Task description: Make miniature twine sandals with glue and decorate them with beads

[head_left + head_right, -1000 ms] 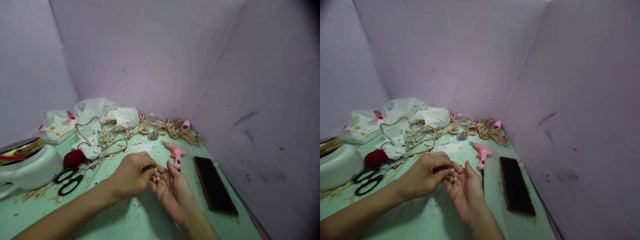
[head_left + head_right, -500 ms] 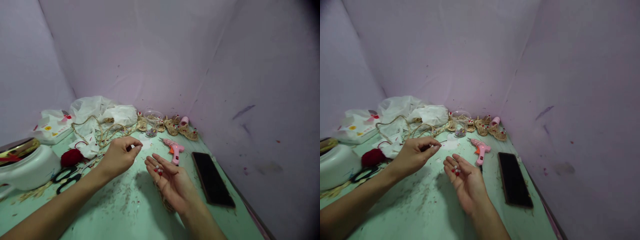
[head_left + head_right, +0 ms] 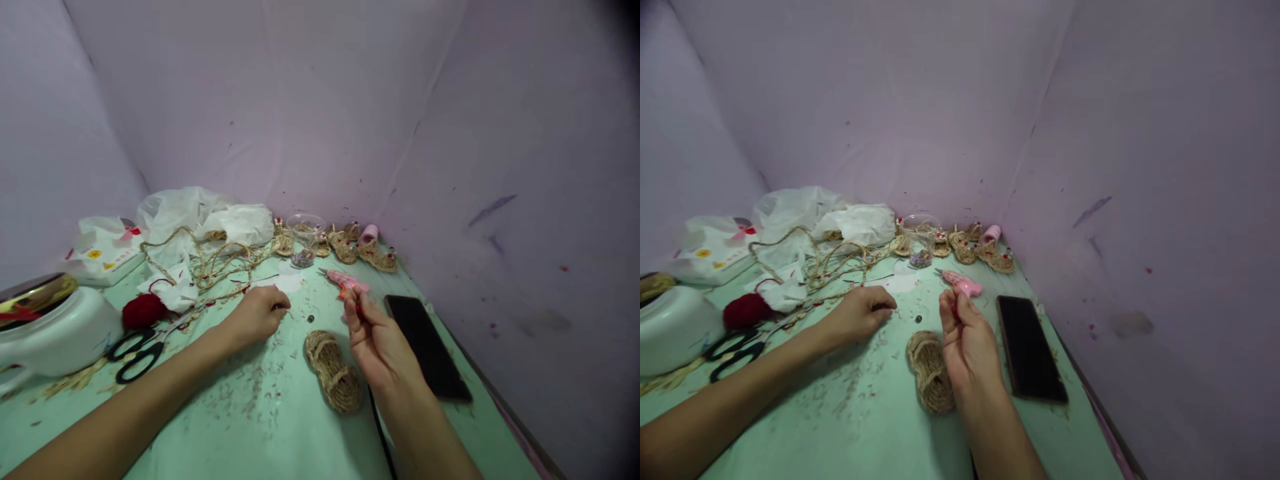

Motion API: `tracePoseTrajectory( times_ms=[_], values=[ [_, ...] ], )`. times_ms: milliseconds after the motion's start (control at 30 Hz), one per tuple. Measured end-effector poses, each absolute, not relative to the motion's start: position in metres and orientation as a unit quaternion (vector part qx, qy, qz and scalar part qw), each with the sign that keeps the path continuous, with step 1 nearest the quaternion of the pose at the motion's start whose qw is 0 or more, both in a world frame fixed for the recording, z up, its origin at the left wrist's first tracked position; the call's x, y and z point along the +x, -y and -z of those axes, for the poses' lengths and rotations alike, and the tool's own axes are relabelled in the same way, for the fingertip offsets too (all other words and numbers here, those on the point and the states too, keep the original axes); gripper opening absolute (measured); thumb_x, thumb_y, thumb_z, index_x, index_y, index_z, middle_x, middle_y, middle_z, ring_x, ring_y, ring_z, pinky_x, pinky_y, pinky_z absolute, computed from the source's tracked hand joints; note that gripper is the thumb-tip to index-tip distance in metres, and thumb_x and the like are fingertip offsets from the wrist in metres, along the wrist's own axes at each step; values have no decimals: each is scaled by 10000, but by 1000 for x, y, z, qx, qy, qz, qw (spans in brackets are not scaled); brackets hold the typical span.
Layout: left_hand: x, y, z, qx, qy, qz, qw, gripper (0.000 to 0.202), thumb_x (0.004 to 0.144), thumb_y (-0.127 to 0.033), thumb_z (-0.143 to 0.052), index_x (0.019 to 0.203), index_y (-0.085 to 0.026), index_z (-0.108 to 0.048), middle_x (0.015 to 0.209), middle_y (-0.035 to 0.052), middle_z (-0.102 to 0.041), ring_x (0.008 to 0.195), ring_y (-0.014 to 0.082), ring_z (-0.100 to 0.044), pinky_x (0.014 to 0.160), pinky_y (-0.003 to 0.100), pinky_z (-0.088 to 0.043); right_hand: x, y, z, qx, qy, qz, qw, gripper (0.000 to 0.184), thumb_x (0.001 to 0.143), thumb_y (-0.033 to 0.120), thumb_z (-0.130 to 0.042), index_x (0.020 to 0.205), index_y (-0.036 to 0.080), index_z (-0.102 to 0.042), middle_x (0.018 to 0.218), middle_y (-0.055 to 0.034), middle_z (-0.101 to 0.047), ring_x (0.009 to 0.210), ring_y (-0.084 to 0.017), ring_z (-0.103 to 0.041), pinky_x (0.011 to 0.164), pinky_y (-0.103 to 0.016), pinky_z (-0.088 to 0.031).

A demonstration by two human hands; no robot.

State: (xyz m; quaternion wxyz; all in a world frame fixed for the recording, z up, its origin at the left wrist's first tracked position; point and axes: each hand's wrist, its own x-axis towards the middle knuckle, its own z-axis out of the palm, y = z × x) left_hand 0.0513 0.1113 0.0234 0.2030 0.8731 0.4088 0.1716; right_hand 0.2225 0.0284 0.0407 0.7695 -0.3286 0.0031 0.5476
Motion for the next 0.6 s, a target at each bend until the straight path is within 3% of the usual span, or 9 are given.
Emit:
tracePoseTrajectory(
  times_ms=[200,433,600],
  values=[
    [69,-114,-10,895,-353,-164,217,190,732,-196,-532,854,-175,-677,877,61,-611,800,170,-568,748,267,-415,221,-28,-41,-334,3,-565,755,177,775,12,-549,654,115,-627,580,-17,-655,480,-61,-622,482,-92,-550],
    [87,-118,-11,875,-345,-177,292,121,686,-202,-548,737,-182,-656,785,31,-589,755,170,-528,718,289,-379,216,-27,-48,-366,-44,-581,725,269,824,15,-437,647,110,-617,554,-29,-638,468,-65,-604,446,-112,-524],
    [77,-113,-32,805,-361,-209,421,223,776,-327,-419,714,-152,-542,585,-20,-481,527,98,-413,518,228,-349,213,-25,-41,-387,27,-614,688,100,730,49,-554,688,92,-634,561,-18,-609,457,-64,-566,393,-114,-471]
  ],
)
